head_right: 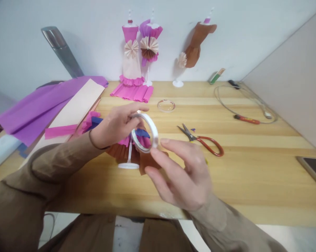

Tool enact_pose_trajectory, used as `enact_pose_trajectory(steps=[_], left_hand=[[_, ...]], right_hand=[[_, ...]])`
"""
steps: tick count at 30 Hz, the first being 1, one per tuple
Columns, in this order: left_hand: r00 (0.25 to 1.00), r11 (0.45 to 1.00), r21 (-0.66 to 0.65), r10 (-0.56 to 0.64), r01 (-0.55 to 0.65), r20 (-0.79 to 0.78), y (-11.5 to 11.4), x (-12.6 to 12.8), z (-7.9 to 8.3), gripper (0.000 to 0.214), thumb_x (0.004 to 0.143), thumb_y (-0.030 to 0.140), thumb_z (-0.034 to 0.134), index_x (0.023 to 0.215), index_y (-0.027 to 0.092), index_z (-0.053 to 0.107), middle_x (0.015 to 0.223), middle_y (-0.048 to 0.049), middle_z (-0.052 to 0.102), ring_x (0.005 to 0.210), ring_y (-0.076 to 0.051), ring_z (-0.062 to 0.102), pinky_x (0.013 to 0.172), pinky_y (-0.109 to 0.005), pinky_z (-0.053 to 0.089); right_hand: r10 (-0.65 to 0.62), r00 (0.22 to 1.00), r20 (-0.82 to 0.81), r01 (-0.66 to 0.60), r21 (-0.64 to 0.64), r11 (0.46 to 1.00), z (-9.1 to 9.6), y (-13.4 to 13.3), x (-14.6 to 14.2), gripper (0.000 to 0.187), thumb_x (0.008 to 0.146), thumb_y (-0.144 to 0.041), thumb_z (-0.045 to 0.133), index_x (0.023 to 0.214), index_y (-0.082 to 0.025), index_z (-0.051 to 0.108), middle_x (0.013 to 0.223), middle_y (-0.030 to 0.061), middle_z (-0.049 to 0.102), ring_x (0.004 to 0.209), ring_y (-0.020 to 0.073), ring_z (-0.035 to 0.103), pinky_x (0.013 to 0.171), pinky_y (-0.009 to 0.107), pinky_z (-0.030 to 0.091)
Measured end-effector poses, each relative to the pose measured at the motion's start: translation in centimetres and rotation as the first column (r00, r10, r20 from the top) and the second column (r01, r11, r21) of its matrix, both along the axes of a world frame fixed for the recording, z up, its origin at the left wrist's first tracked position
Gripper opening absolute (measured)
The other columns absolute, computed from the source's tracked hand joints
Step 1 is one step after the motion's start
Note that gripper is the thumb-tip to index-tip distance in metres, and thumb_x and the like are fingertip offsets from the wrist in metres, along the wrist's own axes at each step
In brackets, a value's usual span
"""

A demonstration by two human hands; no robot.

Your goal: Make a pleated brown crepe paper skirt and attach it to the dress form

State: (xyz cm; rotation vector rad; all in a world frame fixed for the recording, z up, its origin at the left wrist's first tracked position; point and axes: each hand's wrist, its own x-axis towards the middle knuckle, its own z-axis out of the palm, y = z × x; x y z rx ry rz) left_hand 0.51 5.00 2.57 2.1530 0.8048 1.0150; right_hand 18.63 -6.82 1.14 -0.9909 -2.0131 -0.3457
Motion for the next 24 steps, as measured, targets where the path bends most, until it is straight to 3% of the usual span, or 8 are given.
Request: enact_pose_trajectory(steps=[5,9,14,17,19,22,24], left_hand=[[0.994,0.996,0.051,-0.072,0.077,-0.081,0.5,1.5,-0.6,0.032,0.071,0.004,0.049,0.096,0.016,0.067,0.079,-0.0036,0.069,0.089,-0.021,0.066,0.089,-0.033,0.048],[0.988,0.989,-0.026,-0.149,0.148,-0.03,0.8,1.7,-1.1,0.03,0.07,0.006,0.052,0.094,0.017,0.067,0.072,-0.0015,0.068,0.075,-0.019,0.065,0.081,-0.032,0.05],[0.968,0.959,-0.144,-0.25,0.245,-0.016,0.8,2.4,-1.0,0.026,0.075,0.008,0.052,0.095,0.017,0.065,0.059,0.0024,0.06,0.058,-0.016,0.062,0.065,-0.029,0.051],[0.944,0.907,-0.265,-0.329,0.326,0.035,1.1,3.0,-1.2,0.022,0.079,0.013,0.053,0.098,0.015,0.064,0.061,0.001,0.061,0.056,-0.016,0.062,0.056,-0.027,0.051],[0.943,0.906,-0.263,-0.33,0.331,0.051,1.3,3.3,-1.4,0.023,0.08,0.017,0.056,0.102,0.015,0.063,0.067,-0.0012,0.065,0.06,-0.016,0.064,0.059,-0.028,0.052],[0.964,0.961,-0.071,-0.265,0.266,0.036,1.5,3.2,-1.3,0.028,0.08,0.017,0.059,0.108,0.016,0.063,0.098,-0.0086,0.07,0.089,-0.02,0.066,0.081,-0.035,0.053],[0.955,0.952,0.078,-0.295,0.295,-0.017,1.4,2.7,-0.9,0.026,0.08,0.016,0.06,0.105,0.018,0.065,0.118,-0.0115,0.064,0.114,-0.025,0.058,0.1,-0.043,0.044]], right_hand=[[-0.12,0.993,0.015,0.121,-0.048,0.992,-2.0,-0.8,-0.8,0.062,0.073,-0.023,0.075,0.131,-0.027,0.054,0.139,0.0148,0.041,0.116,0.0372,0.051,0.081,0.05,0.053],[-0.158,0.987,-0.043,0.152,-0.12,0.981,-2.6,-1.2,-0.8,0.059,0.074,-0.02,0.072,0.13,-0.025,0.053,0.15,0.0152,0.03,0.121,0.0408,0.049,0.082,0.053,0.053],[-0.186,0.952,-0.243,0.11,-0.297,0.949,-3.0,-1.1,-0.2,0.036,0.079,-0.015,0.065,0.114,-0.022,0.064,0.143,0.0157,0.043,0.106,0.0318,0.063,0.085,0.05,0.054],[-0.278,0.861,-0.427,0.062,-0.453,0.889,-3.6,-0.6,0.5,0.021,0.081,-0.018,0.065,0.102,-0.022,0.069,0.131,0.0142,0.055,0.111,0.0306,0.06,0.074,0.042,0.059],[-0.311,0.772,-0.554,-0.033,-0.524,0.851,-3.9,-0.2,0.8,0.015,0.081,-0.021,0.066,0.095,-0.021,0.071,0.124,0.013,0.059,0.116,0.0309,0.057,0.066,0.037,0.06],[-0.355,0.626,-0.694,-0.172,-0.567,0.805,-4.0,0.5,0.9,0.009,0.077,-0.025,0.071,0.085,-0.021,0.072,0.119,0.0105,0.062,0.094,0.0241,0.066,0.058,0.034,0.06],[-0.407,0.525,-0.747,-0.245,-0.591,0.769,-3.9,1.1,1.0,0.009,0.074,-0.026,0.074,0.081,-0.021,0.073,0.115,0.0089,0.064,0.075,0.0168,0.066,0.057,0.034,0.059]])
